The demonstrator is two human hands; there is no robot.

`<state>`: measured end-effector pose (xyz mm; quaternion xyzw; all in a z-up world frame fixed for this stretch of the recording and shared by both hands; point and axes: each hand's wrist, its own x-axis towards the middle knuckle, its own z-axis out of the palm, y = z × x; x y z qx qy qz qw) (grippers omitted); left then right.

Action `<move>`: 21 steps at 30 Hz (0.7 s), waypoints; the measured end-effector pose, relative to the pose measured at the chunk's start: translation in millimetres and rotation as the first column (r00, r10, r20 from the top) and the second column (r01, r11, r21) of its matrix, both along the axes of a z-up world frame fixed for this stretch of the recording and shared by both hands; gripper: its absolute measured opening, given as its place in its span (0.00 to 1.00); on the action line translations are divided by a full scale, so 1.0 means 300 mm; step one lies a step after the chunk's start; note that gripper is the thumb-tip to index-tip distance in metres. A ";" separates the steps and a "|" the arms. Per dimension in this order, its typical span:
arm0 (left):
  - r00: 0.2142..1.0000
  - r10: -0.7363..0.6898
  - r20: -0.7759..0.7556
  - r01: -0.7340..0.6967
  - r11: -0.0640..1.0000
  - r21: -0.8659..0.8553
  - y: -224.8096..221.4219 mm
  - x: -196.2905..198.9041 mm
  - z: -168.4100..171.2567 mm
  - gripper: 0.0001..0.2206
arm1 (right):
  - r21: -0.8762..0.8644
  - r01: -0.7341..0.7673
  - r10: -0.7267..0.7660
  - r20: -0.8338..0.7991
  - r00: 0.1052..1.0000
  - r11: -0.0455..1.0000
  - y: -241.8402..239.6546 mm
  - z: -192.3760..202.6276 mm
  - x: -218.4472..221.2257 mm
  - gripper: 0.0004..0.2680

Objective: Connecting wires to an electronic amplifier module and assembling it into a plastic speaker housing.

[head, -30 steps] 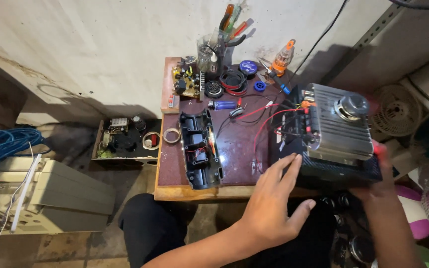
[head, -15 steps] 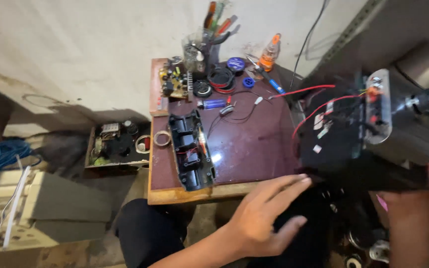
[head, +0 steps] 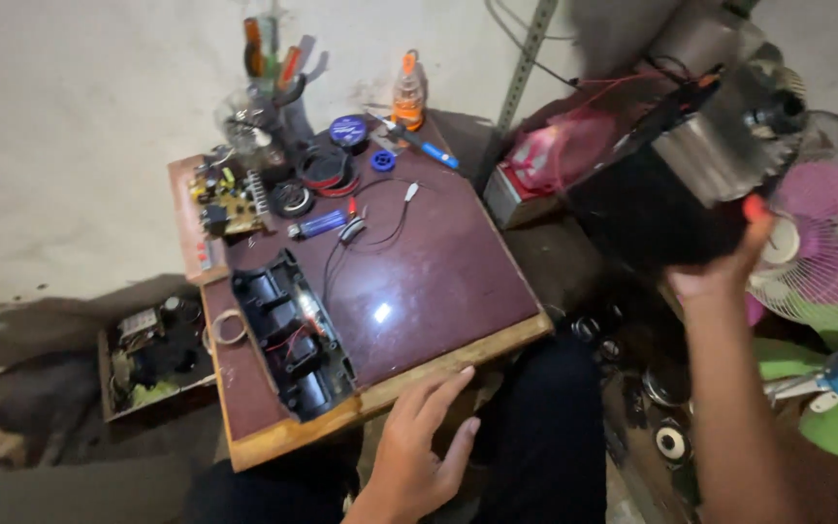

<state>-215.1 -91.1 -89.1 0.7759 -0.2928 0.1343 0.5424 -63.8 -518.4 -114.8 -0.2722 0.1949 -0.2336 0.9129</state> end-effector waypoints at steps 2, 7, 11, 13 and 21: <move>0.999 0.034 -0.016 -0.034 0.999 0.019 -0.002 0.000 -0.024 0.20 | -0.115 -0.096 0.120 0.226 0.967 0.989 -0.003 -0.086 0.016 0.31; 0.998 0.048 -0.042 -0.045 0.997 0.063 0.004 0.002 -0.081 0.20 | 0.056 0.097 -0.094 -0.063 0.994 0.994 0.038 -0.170 0.042 0.18; 0.995 0.058 -0.082 -0.053 0.996 0.066 0.002 0.006 -0.119 0.19 | 0.016 0.134 -0.130 -0.147 0.981 0.991 -0.004 -0.341 0.055 0.23; 0.995 0.051 -0.091 -0.044 0.997 0.068 -0.005 0.002 -0.130 0.19 | -0.031 0.111 -0.114 -0.159 0.981 0.993 0.041 -0.351 0.045 0.23; 0.998 0.056 -0.032 -0.053 0.994 0.094 -0.014 0.010 -0.175 0.17 | -0.083 0.076 -0.088 -0.154 0.984 0.994 -0.018 -0.692 0.086 0.22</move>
